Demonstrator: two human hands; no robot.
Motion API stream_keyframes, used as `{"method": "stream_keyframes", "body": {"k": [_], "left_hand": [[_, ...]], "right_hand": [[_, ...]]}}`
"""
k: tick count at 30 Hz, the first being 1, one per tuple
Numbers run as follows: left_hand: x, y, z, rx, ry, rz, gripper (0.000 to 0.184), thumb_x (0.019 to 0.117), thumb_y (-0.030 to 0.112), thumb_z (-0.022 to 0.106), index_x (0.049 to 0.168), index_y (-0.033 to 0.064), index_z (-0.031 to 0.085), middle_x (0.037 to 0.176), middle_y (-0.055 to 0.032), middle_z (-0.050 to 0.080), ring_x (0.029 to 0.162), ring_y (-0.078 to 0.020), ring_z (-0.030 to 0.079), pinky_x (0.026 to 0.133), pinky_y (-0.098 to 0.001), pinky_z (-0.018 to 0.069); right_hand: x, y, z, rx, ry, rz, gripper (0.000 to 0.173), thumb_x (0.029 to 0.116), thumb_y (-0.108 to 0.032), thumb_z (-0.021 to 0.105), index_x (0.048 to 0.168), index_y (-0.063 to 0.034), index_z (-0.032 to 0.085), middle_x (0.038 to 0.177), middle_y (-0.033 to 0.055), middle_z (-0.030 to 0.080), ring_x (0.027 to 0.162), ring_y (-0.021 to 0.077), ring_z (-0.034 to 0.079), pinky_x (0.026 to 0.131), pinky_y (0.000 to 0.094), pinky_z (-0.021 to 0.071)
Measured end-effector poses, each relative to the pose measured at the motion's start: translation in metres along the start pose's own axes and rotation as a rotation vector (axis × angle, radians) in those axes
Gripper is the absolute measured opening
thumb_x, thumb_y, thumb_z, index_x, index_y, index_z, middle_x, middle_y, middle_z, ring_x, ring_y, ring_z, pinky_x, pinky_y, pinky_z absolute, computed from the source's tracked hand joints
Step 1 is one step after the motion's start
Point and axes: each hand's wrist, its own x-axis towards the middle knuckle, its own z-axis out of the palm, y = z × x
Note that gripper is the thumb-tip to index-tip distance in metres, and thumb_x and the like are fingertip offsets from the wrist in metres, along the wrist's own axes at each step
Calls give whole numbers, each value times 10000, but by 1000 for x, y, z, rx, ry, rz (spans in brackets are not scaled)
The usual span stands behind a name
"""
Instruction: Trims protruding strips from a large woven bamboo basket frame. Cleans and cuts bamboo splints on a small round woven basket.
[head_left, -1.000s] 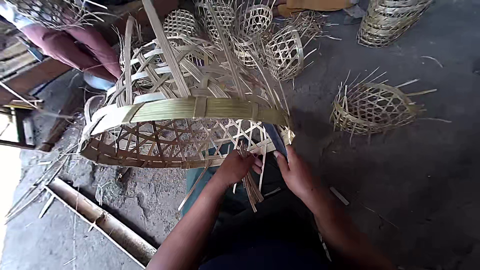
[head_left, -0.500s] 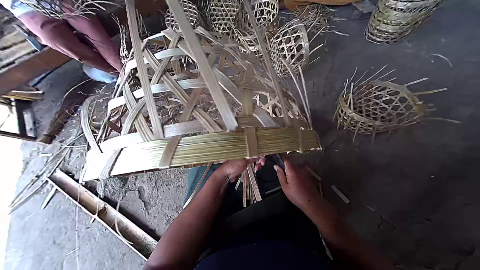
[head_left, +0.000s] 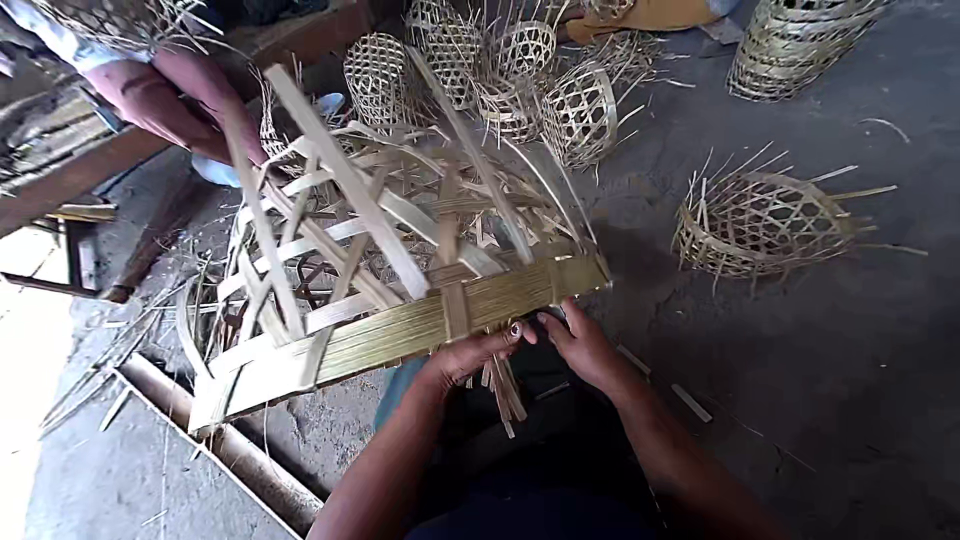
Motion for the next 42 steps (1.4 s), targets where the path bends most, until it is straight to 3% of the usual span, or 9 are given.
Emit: {"method": "stream_keyframes", "body": {"k": [4, 7, 11, 17, 22, 29, 35, 38, 42], "left_hand": [[-8, 32, -2, 262, 335, -86, 140, 1005, 112, 565, 992, 64, 696, 687, 54, 596, 603, -36, 540, 606, -208, 471], [2, 36, -1, 379, 337, -173, 204, 1058, 142, 539, 1088, 17, 698, 977, -33, 767, 932, -99, 720, 889, -316, 570], [14, 33, 4, 316, 246, -254, 235, 1075, 155, 506, 1124, -10, 667, 1034, -65, 768, 1017, -132, 727, 967, -343, 569], [20, 6, -5, -128, 147, -251, 231, 1084, 157, 464, 966, 64, 640, 747, 14, 613, 685, -76, 608, 691, -236, 546], [23, 2, -8, -107, 114, -197, 196, 1051, 109, 502, 908, 89, 634, 725, 37, 588, 656, -49, 569, 673, -199, 509], [20, -2, -9, 67, -8, -207, 145, 1024, 137, 536, 939, 107, 649, 750, 78, 622, 673, -24, 579, 682, -204, 507], [5, 7, -5, -24, 120, 24, 121, 1006, 160, 589, 961, 95, 681, 688, 70, 579, 619, -31, 544, 641, -202, 492], [-10, 31, -3, 216, 303, -9, 142, 1001, 120, 587, 949, 84, 714, 635, 75, 547, 574, -28, 502, 620, -203, 465], [0, 26, -8, 434, 141, -91, 299, 1049, 155, 512, 1263, -26, 616, 1122, -85, 727, 1032, -135, 705, 971, -335, 551]], "right_hand": [[-17, -17, -21, -99, 83, 50, 362, 1093, -356, 459, 1181, -25, 575, 813, 116, 596, 719, 243, 619, 712, 461, 527], [-19, -24, -26, -138, 102, 72, 399, 1100, -358, 444, 1310, -33, 542, 866, 148, 625, 776, 278, 647, 758, 493, 541], [-23, -35, -30, -195, 121, 80, 415, 1100, -349, 453, 1343, -26, 546, 905, 182, 660, 841, 317, 677, 800, 525, 546], [-27, -15, -18, -63, 11, 81, 489, 1092, -390, 443, 1495, -113, 442, 831, 101, 607, 661, 214, 608, 655, 428, 543], [-32, -18, 11, -174, -17, 96, 485, 1106, -305, 420, 1528, -65, 415, 1131, 208, 697, 1052, 335, 694, 957, 504, 527], [6, -39, 13, -233, -133, 177, 343, 1096, -220, 409, 1280, 50, 513, 1119, 228, 645, 1110, 335, 650, 973, 502, 504], [4, -16, 7, -7, -44, 90, 394, 1090, -349, 460, 1329, -44, 527, 857, 104, 594, 671, 207, 595, 657, 421, 533], [-11, -29, -18, -136, 20, 89, 409, 1096, -332, 455, 1325, -11, 563, 941, 168, 649, 808, 279, 652, 789, 496, 541], [-20, -44, -36, -279, 16, 86, 401, 1105, -325, 439, 1306, -1, 561, 986, 193, 656, 923, 316, 664, 871, 524, 521]]}}
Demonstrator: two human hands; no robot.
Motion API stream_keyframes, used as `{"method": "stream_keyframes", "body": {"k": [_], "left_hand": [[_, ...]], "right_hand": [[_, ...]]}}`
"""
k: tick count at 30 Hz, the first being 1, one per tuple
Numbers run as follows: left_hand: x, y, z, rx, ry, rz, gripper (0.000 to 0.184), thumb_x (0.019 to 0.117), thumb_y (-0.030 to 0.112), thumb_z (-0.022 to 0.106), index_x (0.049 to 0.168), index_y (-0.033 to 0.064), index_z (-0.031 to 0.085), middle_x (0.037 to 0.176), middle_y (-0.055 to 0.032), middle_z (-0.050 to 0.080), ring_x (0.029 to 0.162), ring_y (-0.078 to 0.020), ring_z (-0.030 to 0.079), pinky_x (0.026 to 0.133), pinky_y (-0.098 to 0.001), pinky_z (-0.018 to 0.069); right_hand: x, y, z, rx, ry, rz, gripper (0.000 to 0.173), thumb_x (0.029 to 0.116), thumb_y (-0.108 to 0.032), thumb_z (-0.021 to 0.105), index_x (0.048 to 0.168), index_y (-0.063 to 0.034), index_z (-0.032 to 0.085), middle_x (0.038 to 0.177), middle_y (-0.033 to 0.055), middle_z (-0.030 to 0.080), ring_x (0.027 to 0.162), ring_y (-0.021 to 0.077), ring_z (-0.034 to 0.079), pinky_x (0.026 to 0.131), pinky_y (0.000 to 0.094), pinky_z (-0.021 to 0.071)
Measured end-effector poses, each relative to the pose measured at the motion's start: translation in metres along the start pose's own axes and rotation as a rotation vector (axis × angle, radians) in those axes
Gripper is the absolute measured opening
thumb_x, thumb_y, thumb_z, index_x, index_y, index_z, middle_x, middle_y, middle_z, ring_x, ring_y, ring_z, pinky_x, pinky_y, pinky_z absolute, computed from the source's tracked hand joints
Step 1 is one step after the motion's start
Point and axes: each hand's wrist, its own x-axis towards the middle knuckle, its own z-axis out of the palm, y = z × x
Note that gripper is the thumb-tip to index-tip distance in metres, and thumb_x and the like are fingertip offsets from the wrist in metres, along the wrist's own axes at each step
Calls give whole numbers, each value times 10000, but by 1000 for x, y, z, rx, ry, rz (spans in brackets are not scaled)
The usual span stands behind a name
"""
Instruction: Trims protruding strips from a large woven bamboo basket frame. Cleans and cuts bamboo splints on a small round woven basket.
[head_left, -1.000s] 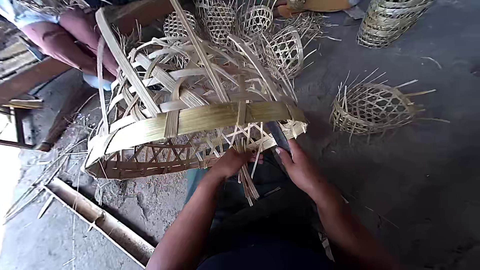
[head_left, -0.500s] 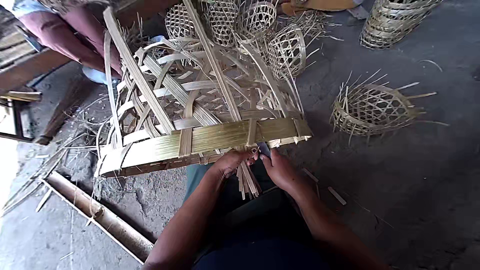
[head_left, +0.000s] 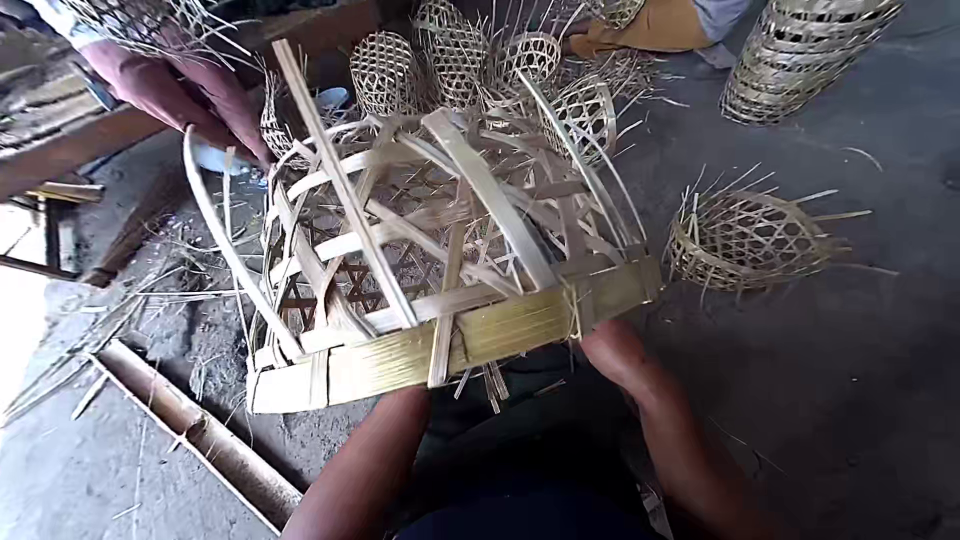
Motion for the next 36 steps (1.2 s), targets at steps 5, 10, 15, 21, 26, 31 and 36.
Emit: {"method": "stream_keyframes", "body": {"k": [5, 10, 15, 21, 26, 31, 36], "left_hand": [[15, -3, 18, -195, -60, -93, 222, 1049, 126, 492, 1137, 45, 680, 991, -5, 734, 925, -69, 681, 849, -266, 543], [28, -15, 16, -502, -89, -82, 203, 1071, 119, 454, 977, 76, 628, 793, 18, 629, 729, -73, 610, 741, -237, 533], [31, -18, 16, -473, -90, -64, 196, 1063, 113, 468, 953, 80, 627, 784, 27, 614, 716, -67, 591, 734, -230, 521], [33, -23, 11, -433, -93, -85, 213, 1077, 138, 449, 946, 99, 612, 773, 38, 602, 709, -60, 586, 725, -223, 517], [27, -20, 16, -330, -191, -74, 129, 1041, 156, 520, 982, 107, 624, 790, 69, 631, 711, -39, 602, 715, -222, 524], [17, -15, 16, -440, -123, 77, 179, 1050, 195, 522, 1012, 91, 663, 762, 52, 620, 690, -54, 591, 703, -230, 525], [-6, 16, -13, -286, 134, 57, 182, 1028, 135, 529, 1029, 43, 687, 699, 46, 611, 589, -38, 542, 608, -211, 491]], "right_hand": [[-9, -6, 1, -13, 19, -28, 408, 1107, -300, 423, 1304, 23, 575, 1046, 211, 674, 1006, 323, 674, 925, 513, 517], [-12, 15, 22, 33, -51, -25, 501, 1105, -339, 420, 1551, -115, 382, 1062, 189, 686, 936, 324, 689, 878, 523, 540], [-2, 15, 48, -4, 7, -17, 490, 1113, -309, 392, 1535, -59, 397, 1083, 222, 699, 1028, 377, 693, 929, 539, 529], [16, -4, 46, -18, -42, 8, 447, 1116, -296, 393, 1454, -6, 436, 1133, 234, 674, 1104, 364, 668, 980, 518, 508], [38, -13, 43, -45, -94, 59, 429, 1098, -255, 440, 1378, 70, 449, 1168, 258, 651, 1162, 378, 643, 1012, 527, 495], [46, 6, 39, 164, -71, -21, 413, 1102, -303, 435, 1368, 13, 467, 1016, 190, 645, 897, 298, 665, 852, 490, 538], [17, -2, 0, 57, 46, 29, 403, 1109, -312, 425, 1349, 3, 503, 1012, 219, 652, 951, 354, 666, 878, 541, 520]]}}
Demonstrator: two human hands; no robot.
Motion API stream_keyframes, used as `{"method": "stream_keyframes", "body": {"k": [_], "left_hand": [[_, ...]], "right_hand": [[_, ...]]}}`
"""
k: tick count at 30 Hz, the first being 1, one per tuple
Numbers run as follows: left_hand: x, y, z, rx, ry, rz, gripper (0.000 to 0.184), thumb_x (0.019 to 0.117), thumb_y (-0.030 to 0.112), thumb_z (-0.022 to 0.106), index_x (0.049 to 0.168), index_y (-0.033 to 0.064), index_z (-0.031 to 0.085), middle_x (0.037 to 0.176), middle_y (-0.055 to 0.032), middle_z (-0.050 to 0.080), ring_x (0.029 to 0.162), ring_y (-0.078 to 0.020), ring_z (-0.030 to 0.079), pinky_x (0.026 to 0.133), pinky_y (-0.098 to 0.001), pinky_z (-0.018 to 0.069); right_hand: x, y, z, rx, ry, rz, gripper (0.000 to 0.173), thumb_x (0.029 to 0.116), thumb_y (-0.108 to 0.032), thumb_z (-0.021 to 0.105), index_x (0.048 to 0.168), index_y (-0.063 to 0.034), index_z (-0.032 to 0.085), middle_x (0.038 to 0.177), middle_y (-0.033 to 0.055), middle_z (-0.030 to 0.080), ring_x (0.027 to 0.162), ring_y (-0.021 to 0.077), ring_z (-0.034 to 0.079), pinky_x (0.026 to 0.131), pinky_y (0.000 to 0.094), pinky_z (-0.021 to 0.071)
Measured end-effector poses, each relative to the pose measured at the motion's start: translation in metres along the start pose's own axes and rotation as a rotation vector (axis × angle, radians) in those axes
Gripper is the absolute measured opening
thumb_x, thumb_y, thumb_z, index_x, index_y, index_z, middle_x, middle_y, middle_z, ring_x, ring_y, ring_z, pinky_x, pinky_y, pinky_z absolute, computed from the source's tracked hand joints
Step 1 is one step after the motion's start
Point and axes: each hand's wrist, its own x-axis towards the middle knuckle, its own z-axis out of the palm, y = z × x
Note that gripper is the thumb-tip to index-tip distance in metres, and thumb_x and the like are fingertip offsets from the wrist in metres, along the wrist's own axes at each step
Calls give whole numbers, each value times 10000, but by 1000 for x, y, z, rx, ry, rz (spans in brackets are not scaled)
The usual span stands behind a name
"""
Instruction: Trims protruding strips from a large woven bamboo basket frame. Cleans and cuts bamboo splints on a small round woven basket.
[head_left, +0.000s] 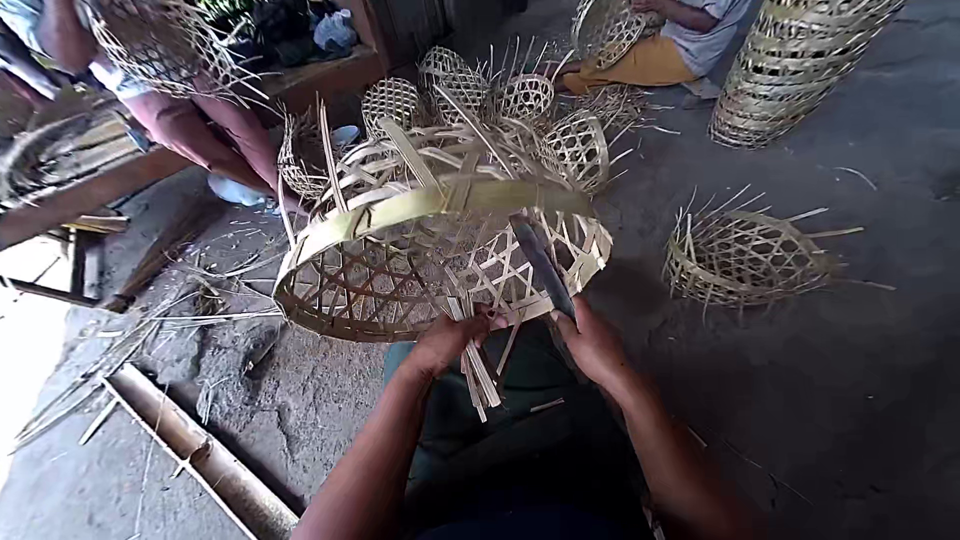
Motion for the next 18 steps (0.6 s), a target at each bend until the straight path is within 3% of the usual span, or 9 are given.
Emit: {"method": "stream_keyframes", "body": {"k": [2, 3, 5, 9, 13, 15, 18], "left_hand": [[4, 5, 2, 205, 63, -126, 208, 1055, 137, 527, 1086, 15, 692, 793, -10, 719, 684, -70, 656, 673, -251, 542], [7, 6, 6, 271, 41, -180, 215, 1055, 156, 533, 1121, 20, 686, 926, -24, 763, 826, -75, 703, 779, -283, 556], [14, 5, 16, 293, -10, -242, 199, 1048, 167, 560, 1139, 30, 673, 1056, -25, 761, 981, -68, 706, 884, -293, 553], [26, -8, 25, 47, -89, -234, 230, 1078, 147, 482, 1111, 7, 661, 952, -54, 762, 878, -112, 720, 792, -286, 573], [33, -36, 15, -188, -104, -246, 174, 1061, 149, 518, 1047, 43, 655, 813, -11, 675, 740, -95, 655, 714, -256, 565], [33, -40, 13, -208, -118, -236, 149, 1053, 143, 534, 1019, 59, 652, 797, 0, 658, 731, -89, 643, 710, -248, 559], [33, -43, 12, -187, -149, -195, 122, 1030, 122, 549, 983, 75, 651, 778, 19, 646, 715, -76, 627, 706, -234, 545]], "right_hand": [[-7, -5, -12, -61, 16, 9, 412, 1112, -313, 421, 1377, -5, 489, 1024, 233, 661, 984, 379, 672, 892, 560, 518], [-9, -8, -17, -82, 19, 13, 432, 1113, -314, 419, 1408, -4, 476, 1050, 248, 667, 1023, 397, 670, 916, 573, 511], [-13, -14, -21, -135, 18, 14, 445, 1115, -327, 411, 1434, -22, 465, 1061, 252, 675, 1043, 410, 674, 922, 583, 510], [-23, -21, -22, -175, 19, -15, 435, 1115, -330, 407, 1441, -45, 454, 1011, 236, 683, 991, 406, 687, 891, 569, 526], [-30, 4, -2, -50, -40, -74, 504, 1107, -334, 418, 1549, -99, 362, 1060, 214, 685, 980, 376, 689, 886, 557, 535], [-32, 17, 16, -23, -91, -44, 534, 1108, -328, 414, 1594, -133, 309, 1109, 216, 689, 1022, 381, 691, 917, 560, 534], [-30, 23, 36, -7, -107, -7, 525, 1114, -306, 400, 1591, -104, 315, 1146, 237, 685, 1073, 397, 682, 955, 560, 517]]}}
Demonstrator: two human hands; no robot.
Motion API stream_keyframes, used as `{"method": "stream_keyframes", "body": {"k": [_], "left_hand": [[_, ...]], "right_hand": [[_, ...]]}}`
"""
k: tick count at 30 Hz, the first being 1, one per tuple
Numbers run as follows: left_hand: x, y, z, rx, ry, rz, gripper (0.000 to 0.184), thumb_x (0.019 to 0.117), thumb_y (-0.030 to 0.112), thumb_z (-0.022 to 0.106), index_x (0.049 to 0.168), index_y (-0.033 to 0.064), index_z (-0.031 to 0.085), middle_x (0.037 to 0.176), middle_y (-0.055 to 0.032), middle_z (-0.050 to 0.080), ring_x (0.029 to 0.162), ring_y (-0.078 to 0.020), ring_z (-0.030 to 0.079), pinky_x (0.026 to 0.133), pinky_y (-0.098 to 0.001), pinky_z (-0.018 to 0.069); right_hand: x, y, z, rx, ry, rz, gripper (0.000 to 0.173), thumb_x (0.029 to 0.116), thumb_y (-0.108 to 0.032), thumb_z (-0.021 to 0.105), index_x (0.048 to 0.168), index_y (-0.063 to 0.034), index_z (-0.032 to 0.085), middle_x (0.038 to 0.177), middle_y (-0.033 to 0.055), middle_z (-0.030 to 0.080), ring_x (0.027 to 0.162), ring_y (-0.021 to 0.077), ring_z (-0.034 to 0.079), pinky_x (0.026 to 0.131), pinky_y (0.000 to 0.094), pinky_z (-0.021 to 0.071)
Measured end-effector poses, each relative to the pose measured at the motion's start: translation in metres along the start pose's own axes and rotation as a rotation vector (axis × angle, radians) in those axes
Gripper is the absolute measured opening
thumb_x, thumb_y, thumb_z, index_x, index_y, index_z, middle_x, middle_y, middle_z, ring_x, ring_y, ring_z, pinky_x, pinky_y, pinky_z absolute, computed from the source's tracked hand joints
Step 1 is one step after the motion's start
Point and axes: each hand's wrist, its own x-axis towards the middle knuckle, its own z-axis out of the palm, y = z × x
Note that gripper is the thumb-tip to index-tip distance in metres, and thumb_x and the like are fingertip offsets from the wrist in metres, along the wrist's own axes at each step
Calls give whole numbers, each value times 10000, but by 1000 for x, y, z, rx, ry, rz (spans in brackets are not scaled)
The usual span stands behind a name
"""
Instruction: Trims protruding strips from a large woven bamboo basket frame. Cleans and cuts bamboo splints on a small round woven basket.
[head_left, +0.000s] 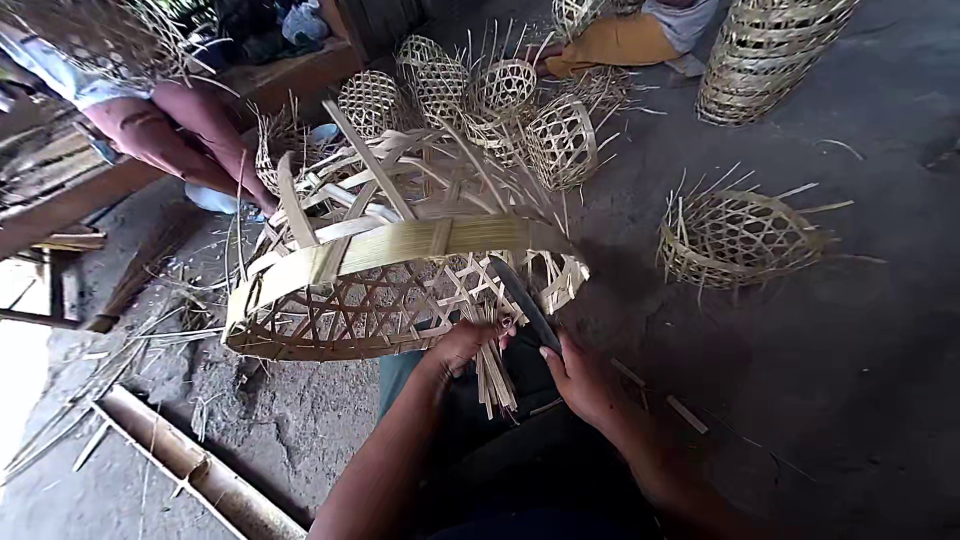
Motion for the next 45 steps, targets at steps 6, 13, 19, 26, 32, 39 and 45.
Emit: {"method": "stream_keyframes", "body": {"k": [6, 13, 19, 26, 32, 39, 45], "left_hand": [[2, -7, -5, 69, -38, 33, 112, 1017, 136, 562, 971, 87, 651, 771, 33, 650, 708, -70, 625, 715, -242, 541], [0, -4, -5, 106, -57, 48, 123, 1022, 140, 557, 966, 97, 658, 763, 48, 644, 699, -63, 616, 712, -237, 536], [-29, 18, 12, -82, 2, 275, 173, 996, 121, 522, 906, 120, 669, 740, 54, 641, 686, -41, 610, 687, -222, 532], [-121, 97, -9, 148, -91, 770, 381, 959, 582, 618, 1050, 216, 674, 752, 121, 612, 646, 13, 567, 622, -167, 494], [-216, 69, -63, 930, 679, 594, 238, 1047, 312, 540, 1076, 133, 694, 869, 105, 678, 694, 45, 580, 637, -168, 501], [-247, -21, -174, 1075, 1087, -295, 317, 1093, 308, 470, 1146, 127, 724, 892, -204, 698, 855, -431, 672, 772, -703, 474], [-206, -35, -181, 1011, 1171, -149, 768, 882, 415, 794, 1483, 40, 497, 1442, -319, 491, 1295, -519, 505, 1049, -674, 418]], "right_hand": [[29, -24, -3, -19, -60, 40, 451, 1118, -342, 384, 1295, 54, 509, 1115, 238, 640, 1106, 353, 645, 967, 502, 497], [44, -25, -2, 10, -93, 26, 414, 1108, -338, 414, 1212, 38, 551, 1090, 212, 635, 1048, 317, 646, 940, 491, 502], [39, -23, -3, 27, -106, 17, 444, 1104, -349, 431, 1283, 40, 547, 1098, 223, 642, 1011, 330, 656, 925, 512, 510], [54, -11, 5, 705, -227, 179, 202, 1100, -296, 477, 1122, -97, 454, 651, -40, 366, 445, 71, 361, 417, 228, 383], [65, -15, -2, 786, -282, 198, 161, 1104, -277, 468, 1078, -120, 445, 629, -55, 344, 430, 53, 343, 401, 208, 382], [68, -21, -1, 771, -293, 202, 147, 1098, -266, 485, 1114, -126, 443, 641, -44, 344, 427, 55, 338, 391, 206, 372], [68, -23, -2, 749, -275, 210, 140, 1096, -249, 492, 1122, -117, 453, 629, -42, 341, 426, 58, 335, 388, 210, 366]]}}
